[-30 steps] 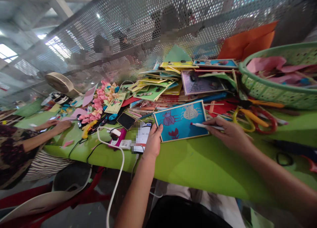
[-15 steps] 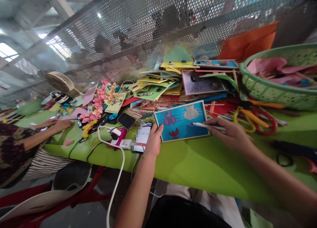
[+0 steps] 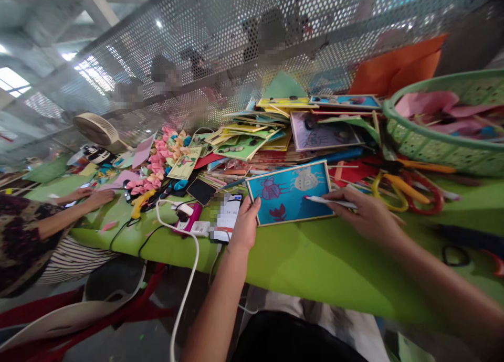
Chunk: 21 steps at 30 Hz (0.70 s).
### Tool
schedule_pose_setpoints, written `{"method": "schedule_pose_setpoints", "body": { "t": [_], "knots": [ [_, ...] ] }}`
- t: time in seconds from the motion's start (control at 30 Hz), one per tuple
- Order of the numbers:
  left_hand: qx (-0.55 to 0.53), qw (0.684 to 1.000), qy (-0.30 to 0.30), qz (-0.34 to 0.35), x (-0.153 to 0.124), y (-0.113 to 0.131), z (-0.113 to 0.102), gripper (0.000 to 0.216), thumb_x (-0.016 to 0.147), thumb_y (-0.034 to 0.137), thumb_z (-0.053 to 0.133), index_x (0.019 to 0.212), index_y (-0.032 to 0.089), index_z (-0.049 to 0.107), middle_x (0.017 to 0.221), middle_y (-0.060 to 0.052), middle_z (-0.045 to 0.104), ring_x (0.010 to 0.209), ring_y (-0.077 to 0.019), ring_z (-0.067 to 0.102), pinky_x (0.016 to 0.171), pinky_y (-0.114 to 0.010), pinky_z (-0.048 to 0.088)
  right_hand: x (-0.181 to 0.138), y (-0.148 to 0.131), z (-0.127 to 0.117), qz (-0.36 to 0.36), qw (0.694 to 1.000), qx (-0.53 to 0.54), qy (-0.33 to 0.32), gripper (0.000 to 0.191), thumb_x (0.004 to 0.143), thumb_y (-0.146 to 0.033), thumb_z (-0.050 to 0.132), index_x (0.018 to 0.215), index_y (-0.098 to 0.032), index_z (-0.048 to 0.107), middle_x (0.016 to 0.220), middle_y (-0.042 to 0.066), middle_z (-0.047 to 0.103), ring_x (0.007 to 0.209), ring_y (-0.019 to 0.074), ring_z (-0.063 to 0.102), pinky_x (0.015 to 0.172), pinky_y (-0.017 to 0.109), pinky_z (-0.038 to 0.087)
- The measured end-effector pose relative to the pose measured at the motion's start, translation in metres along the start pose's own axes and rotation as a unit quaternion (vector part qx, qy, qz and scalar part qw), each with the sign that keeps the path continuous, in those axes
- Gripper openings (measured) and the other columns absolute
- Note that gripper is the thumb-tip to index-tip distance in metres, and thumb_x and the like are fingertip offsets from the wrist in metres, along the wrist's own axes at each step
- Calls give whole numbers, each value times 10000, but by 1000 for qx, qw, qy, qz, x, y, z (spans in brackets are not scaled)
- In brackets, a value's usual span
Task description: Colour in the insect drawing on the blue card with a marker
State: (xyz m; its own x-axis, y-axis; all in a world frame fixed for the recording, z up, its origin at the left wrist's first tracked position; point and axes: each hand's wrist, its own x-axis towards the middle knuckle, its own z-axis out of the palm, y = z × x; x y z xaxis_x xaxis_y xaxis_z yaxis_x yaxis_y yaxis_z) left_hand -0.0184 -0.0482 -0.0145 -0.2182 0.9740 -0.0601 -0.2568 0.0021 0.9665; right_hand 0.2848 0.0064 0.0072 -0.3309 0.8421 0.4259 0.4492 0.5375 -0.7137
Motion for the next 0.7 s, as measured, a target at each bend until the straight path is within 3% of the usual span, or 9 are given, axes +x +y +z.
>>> {"method": "schedule_pose_setpoints", "body": {
  "t": [0.7],
  "knots": [
    [-27, 1000, -8, 0, -2, 3, 4, 461, 853, 585, 859, 1148, 241, 773, 1277, -51, 793, 1261, -299, 699, 1199, -487, 467, 0, -2, 5, 7, 1000, -11, 2, 233, 1014, -402, 632, 1075, -232, 779, 946, 86, 826, 821, 269, 755, 781, 383, 565]
  ]
}}
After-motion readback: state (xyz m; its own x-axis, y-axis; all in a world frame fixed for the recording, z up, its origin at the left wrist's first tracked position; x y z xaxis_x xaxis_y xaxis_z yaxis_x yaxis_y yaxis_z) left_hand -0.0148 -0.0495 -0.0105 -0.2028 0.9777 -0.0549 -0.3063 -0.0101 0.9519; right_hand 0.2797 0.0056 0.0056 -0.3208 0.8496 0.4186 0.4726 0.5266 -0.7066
